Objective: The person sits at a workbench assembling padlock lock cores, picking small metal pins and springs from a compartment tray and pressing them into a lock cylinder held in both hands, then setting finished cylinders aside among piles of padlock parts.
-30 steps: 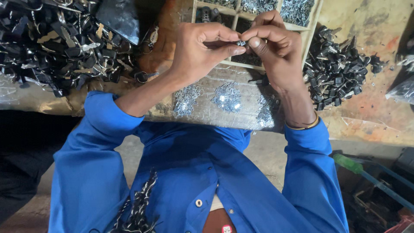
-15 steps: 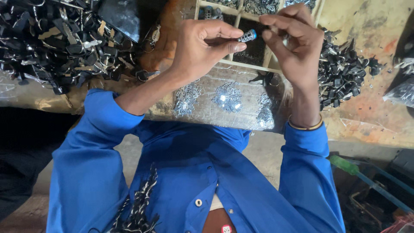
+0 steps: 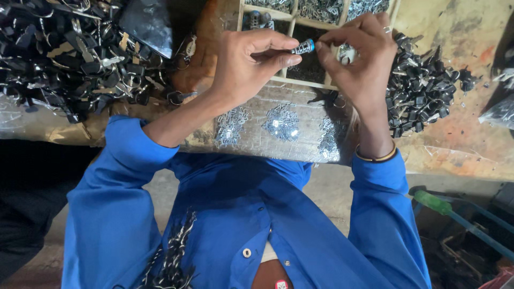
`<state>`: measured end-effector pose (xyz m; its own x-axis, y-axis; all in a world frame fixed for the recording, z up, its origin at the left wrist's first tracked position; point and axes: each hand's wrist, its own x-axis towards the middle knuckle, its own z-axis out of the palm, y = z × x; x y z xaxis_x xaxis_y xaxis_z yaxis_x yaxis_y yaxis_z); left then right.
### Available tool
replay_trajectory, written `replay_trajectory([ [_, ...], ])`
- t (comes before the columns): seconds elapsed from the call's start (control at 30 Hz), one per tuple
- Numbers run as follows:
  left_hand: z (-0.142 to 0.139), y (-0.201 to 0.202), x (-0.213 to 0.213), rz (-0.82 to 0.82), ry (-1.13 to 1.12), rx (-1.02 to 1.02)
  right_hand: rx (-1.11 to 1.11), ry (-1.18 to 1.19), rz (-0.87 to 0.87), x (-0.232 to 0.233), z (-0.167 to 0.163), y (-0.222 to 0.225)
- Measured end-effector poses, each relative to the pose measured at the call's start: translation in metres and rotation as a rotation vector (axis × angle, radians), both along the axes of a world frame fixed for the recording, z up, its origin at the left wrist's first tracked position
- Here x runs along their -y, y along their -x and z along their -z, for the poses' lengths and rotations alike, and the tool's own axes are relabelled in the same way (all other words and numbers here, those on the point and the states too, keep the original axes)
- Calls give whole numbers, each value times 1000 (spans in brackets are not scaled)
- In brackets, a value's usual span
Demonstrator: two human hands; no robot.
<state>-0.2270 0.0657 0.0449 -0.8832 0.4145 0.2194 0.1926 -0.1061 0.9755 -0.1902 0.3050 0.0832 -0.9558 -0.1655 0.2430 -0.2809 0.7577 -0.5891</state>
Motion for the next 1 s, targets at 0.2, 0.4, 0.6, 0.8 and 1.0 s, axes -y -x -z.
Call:
replay_trajectory([
  [0.2, -4, 0, 1, 16, 1, -14, 208, 823, -105, 22, 9, -2],
  [0.4, -4, -1, 1, 6, 11, -25, 315, 777, -102, 24, 13, -8],
  [0.6, -1, 0, 2, 19, 1, -22, 255, 694, -135, 26, 11, -7],
  [0.8, 4, 1, 3, 10, -4, -108, 51, 373, -188, 25, -1, -7],
  [1.0, 3, 2, 3, 37, -42, -86, 220, 765, -62, 23, 4, -4],
])
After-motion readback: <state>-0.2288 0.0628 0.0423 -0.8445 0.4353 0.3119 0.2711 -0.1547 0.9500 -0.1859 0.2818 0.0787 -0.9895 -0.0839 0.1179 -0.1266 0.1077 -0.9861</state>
